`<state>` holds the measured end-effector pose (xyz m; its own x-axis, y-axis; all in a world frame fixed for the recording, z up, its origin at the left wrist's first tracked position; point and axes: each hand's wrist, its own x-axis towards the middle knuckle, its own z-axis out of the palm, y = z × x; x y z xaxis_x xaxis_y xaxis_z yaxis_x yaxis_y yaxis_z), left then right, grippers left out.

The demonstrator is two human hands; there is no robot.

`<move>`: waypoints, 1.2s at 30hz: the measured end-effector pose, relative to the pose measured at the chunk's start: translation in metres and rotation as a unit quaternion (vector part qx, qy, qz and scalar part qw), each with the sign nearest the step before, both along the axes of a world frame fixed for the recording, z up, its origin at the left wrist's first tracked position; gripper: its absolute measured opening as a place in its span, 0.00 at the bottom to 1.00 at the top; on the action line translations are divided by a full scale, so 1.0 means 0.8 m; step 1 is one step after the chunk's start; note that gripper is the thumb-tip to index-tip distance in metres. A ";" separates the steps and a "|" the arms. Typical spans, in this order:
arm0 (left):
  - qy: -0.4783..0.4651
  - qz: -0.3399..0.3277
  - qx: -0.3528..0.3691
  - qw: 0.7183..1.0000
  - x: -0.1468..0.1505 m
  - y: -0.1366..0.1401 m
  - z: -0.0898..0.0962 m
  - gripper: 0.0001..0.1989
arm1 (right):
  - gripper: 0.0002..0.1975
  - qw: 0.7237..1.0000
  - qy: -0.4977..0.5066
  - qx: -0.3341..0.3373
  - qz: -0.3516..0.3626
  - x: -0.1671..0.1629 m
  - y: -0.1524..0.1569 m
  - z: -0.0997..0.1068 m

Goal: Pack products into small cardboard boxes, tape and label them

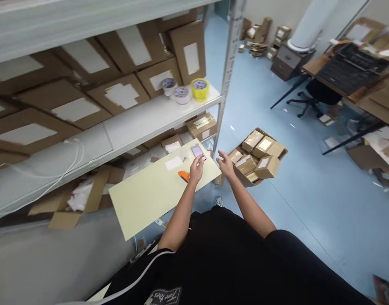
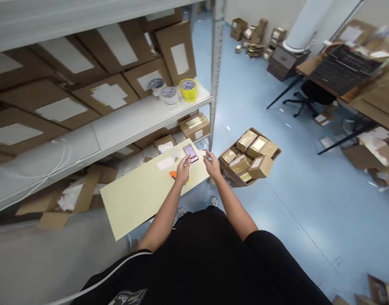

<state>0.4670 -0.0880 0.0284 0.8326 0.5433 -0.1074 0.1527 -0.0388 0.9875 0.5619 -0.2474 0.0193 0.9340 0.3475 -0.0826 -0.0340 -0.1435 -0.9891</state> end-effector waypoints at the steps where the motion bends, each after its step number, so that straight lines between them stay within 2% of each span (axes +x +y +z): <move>1: 0.008 0.029 -0.001 1.000 -0.020 0.019 -0.006 0.23 | 0.27 1.000 0.002 -0.015 0.017 -0.010 0.021 -0.010; 6: 0.053 0.148 -0.017 0.987 -0.129 0.098 -0.032 0.22 | 0.15 0.982 0.051 -0.138 0.121 -0.064 0.115 -0.067; 11: 0.095 0.174 -0.011 0.980 -0.226 0.146 -0.049 0.22 | 0.05 0.946 0.078 -0.254 0.188 -0.124 0.171 -0.128; 13: 0.103 0.185 -0.018 0.977 -0.257 0.159 -0.054 0.23 | 0.06 0.936 0.082 -0.278 0.201 -0.151 0.181 -0.150; 15: 0.110 0.190 -0.028 0.975 -0.283 0.170 -0.059 0.24 | 0.12 0.927 0.079 -0.309 0.198 -0.177 0.186 -0.167; 19: 0.115 0.186 -0.050 0.974 -0.317 0.190 -0.063 0.26 | 0.21 0.890 0.071 -0.424 0.155 -0.217 0.194 -0.183; 21: 0.111 0.185 -0.058 0.975 -0.325 0.201 -0.059 0.26 | 0.21 0.876 0.080 -0.451 0.151 -0.223 0.200 -0.179; 23: 0.104 0.179 -0.061 0.976 -0.328 0.213 -0.051 0.26 | 0.20 0.876 0.078 -0.450 0.156 -0.222 0.207 -0.166; 28: 0.066 0.152 -0.058 0.984 -0.316 0.249 -0.014 0.24 | 0.21 0.908 -0.007 -0.384 0.167 -0.218 0.222 -0.108; 32: 0.010 0.115 -0.030 0.993 -0.297 0.277 0.035 0.22 | 0.22 0.948 -0.125 -0.245 0.160 -0.232 0.221 -0.051; 36: -0.044 0.027 0.037 0.998 -0.285 0.296 0.104 0.20 | 0.21 0.948 -0.223 -0.140 0.179 -0.245 0.219 0.013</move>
<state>0.2393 0.1484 0.1114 0.8069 0.5907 0.0062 0.0698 -0.1058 0.9919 0.3661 -0.0722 0.0298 0.7239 0.6719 0.1566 0.4789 -0.3260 -0.8151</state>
